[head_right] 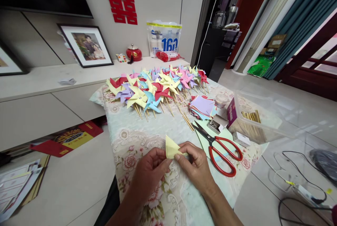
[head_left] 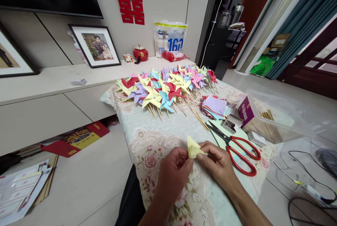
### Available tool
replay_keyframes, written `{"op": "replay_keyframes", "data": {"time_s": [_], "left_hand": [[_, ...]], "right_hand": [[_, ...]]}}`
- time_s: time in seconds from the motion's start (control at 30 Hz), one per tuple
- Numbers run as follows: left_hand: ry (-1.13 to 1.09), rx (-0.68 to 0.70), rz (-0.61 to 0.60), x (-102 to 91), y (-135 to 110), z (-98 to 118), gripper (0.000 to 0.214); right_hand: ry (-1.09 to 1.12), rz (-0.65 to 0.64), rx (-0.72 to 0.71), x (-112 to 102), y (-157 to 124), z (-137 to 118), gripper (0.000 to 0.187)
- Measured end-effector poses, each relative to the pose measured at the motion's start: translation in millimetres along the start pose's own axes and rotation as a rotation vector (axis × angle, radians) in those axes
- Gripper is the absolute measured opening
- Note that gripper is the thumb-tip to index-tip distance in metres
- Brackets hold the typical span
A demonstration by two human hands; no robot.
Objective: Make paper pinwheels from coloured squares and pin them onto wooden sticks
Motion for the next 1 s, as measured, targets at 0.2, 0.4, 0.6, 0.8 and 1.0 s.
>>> {"op": "replay_keyframes", "data": {"time_s": [0.2, 0.4, 0.6, 0.8, 1.0], "left_hand": [[0.037, -0.004, 0.075, -2.8, 0, 3, 0.015], [0.046, -0.054, 0.078, -3.7, 0, 5, 0.017], [0.063, -0.083, 0.041, -4.3, 2, 1, 0.017], [0.178, -0.007, 0.049, -4.2, 2, 6, 0.016], [0.159, 0.053, 0.092, -1.3, -2, 11, 0.011]], "right_hand": [[0.004, -0.017, 0.002, 2, 1, 0, 0.018], [0.030, 0.005, 0.026, -2, -4, 5, 0.011], [0.125, 0.056, 0.095, -5, -3, 13, 0.042], [0.026, -0.015, 0.196, 1, -1, 17, 0.029], [0.140, 0.064, 0.258, -5, -4, 27, 0.033]]}}
Point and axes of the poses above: each hand's wrist, its own y-axis towards the middle knuckle, its own x-axis out of the palm, z = x × y, the point moved 7 cm from there along y, towards the middle knuckle, and after that the axes turned 5 degrees about y, right-handed, at the moved point
